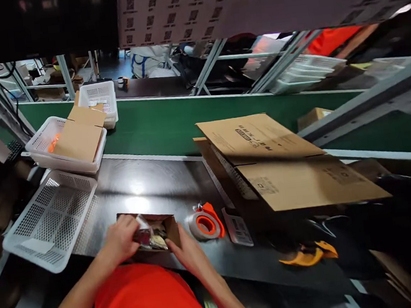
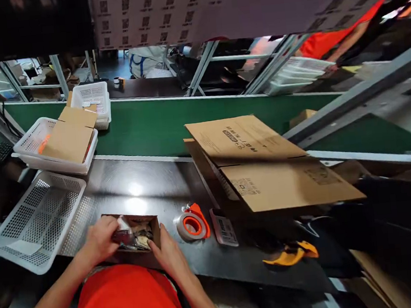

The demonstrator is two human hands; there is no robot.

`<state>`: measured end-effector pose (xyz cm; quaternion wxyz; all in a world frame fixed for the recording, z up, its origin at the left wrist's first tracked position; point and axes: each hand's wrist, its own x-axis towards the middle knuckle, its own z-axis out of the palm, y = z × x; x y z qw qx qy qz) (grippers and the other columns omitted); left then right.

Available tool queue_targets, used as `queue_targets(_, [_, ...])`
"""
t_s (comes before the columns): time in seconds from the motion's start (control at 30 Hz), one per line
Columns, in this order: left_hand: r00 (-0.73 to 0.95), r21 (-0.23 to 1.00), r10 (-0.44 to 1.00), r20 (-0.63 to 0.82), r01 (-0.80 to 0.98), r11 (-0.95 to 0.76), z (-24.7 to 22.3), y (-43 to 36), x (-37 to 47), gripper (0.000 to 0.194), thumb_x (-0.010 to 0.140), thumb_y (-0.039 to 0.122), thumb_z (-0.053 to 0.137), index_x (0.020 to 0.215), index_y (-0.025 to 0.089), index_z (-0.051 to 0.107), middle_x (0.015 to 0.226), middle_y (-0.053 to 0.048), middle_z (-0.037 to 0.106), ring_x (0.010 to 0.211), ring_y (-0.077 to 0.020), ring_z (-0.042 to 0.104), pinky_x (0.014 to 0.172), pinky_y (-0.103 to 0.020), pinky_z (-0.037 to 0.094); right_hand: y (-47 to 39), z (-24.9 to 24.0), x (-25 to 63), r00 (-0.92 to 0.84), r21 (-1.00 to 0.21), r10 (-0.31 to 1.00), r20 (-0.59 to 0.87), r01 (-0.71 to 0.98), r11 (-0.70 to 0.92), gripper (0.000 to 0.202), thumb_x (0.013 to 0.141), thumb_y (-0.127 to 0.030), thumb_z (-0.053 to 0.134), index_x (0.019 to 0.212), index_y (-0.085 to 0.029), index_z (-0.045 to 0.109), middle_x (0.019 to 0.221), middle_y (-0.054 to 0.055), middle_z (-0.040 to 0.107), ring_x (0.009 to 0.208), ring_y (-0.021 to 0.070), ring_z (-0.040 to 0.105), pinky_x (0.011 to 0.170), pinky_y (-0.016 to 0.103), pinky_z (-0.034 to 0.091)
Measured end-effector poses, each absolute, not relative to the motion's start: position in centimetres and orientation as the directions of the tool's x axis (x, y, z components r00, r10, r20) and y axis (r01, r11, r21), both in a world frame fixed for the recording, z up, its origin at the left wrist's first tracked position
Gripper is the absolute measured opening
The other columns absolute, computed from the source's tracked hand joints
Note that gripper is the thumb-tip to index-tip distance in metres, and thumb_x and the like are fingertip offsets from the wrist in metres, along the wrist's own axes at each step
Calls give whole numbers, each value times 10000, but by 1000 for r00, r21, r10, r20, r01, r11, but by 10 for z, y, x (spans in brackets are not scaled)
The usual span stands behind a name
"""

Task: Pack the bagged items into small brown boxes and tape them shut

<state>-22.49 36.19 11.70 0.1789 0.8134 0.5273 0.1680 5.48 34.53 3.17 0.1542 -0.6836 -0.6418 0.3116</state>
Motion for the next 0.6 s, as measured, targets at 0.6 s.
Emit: queue_targets(0.6, [52,649,982,180,744,-158,-4,326,-234,487,1074,253,342,1516,152,520,1659,-237,356,1528,-340,463,1207,-564,499,385,66,1,-494,-473,841,-221,808,351,379,1007,-319,529,1257,-122,734,1352,234,708,1295,369,664,1117,526,533])
